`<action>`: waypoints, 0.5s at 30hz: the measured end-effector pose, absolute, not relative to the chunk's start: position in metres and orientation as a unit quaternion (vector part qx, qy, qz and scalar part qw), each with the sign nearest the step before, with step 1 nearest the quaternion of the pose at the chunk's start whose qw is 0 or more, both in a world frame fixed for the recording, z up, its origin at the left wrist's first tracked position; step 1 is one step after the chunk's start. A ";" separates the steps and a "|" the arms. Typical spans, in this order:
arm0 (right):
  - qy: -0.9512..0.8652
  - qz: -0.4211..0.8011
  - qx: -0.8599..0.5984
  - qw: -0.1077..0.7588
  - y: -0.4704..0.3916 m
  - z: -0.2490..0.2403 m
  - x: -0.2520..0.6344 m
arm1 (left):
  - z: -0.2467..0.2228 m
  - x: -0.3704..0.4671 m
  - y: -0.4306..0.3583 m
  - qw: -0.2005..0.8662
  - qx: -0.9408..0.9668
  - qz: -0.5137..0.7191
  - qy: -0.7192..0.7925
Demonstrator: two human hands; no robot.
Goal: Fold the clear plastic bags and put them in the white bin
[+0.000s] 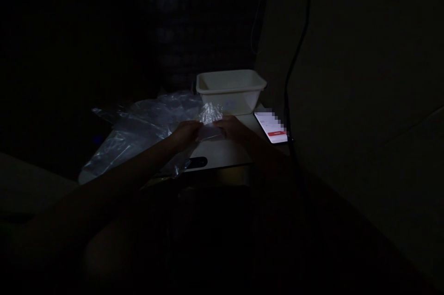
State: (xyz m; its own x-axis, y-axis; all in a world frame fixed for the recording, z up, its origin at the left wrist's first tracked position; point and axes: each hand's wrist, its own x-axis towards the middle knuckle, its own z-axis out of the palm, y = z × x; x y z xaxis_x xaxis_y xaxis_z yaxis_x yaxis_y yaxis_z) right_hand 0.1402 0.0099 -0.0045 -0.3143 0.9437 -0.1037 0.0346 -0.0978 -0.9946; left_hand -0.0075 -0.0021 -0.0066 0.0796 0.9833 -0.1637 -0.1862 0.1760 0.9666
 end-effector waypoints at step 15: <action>-0.542 0.615 -0.410 0.400 0.008 -0.005 0.144 | -0.004 -0.010 -0.001 0.605 0.412 0.491 0.472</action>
